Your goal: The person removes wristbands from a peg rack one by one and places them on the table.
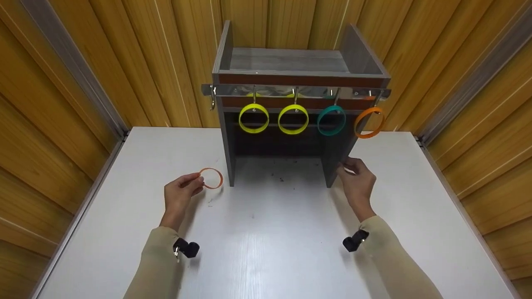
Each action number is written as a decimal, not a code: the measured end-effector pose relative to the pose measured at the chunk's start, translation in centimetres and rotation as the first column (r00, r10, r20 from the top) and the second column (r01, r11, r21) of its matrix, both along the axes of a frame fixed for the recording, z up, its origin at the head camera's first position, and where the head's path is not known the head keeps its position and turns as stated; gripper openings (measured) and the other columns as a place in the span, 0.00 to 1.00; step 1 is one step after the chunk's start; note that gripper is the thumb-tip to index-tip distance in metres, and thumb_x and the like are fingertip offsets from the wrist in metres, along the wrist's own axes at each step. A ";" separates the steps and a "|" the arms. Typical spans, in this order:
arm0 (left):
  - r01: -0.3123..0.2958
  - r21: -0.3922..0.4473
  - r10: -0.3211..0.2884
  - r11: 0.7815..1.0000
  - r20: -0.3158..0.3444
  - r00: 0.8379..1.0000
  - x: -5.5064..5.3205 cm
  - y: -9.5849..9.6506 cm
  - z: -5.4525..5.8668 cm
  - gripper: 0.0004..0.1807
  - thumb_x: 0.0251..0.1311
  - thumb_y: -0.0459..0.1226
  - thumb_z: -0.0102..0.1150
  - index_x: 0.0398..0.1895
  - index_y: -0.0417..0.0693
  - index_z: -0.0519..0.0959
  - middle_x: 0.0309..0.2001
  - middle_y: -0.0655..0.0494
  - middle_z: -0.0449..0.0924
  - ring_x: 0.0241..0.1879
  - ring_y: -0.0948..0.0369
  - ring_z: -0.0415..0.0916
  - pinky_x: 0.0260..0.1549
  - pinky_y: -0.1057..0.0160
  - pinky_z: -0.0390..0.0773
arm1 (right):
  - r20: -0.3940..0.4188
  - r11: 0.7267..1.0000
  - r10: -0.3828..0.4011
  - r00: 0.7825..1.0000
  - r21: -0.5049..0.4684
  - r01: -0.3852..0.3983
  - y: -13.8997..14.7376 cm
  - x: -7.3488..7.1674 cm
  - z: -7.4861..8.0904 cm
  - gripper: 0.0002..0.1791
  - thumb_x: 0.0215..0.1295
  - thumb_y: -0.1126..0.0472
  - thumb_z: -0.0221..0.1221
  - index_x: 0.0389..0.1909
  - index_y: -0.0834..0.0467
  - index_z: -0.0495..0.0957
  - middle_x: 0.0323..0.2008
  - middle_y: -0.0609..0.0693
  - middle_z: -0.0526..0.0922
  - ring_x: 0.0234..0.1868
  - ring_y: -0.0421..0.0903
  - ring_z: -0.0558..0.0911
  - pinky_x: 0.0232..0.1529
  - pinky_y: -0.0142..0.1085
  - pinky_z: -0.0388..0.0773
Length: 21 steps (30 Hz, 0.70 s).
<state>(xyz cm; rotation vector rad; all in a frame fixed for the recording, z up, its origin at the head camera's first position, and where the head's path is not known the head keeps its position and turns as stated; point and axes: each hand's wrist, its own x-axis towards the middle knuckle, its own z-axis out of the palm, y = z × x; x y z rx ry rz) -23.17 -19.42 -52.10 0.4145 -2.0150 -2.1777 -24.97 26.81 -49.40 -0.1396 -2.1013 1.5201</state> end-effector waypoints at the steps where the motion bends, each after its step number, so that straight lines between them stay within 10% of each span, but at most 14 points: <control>1: -0.001 -0.003 0.001 1.000 0.005 1.000 0.0 0.0 -0.1 0.18 0.68 0.27 0.70 0.56 0.24 0.82 0.45 0.40 0.88 0.40 0.60 0.88 0.46 0.62 0.88 | 0.002 1.000 -0.002 1.000 0.003 0.002 0.0 0.0 0.0 0.09 0.65 0.69 0.71 0.45 0.66 0.86 0.43 0.57 0.89 0.42 0.37 0.87 0.43 0.26 0.85; 21: 0.040 -0.096 -0.033 0.995 0.070 0.997 0.1 -0.4 -1.8 0.17 0.69 0.31 0.70 0.56 0.29 0.84 0.51 0.41 0.87 0.40 0.65 0.87 0.47 0.64 0.87 | -0.032 0.998 -0.024 0.999 0.054 0.025 -0.1 -0.1 -0.1 0.09 0.64 0.71 0.71 0.45 0.65 0.87 0.41 0.57 0.89 0.43 0.42 0.87 0.41 0.22 0.82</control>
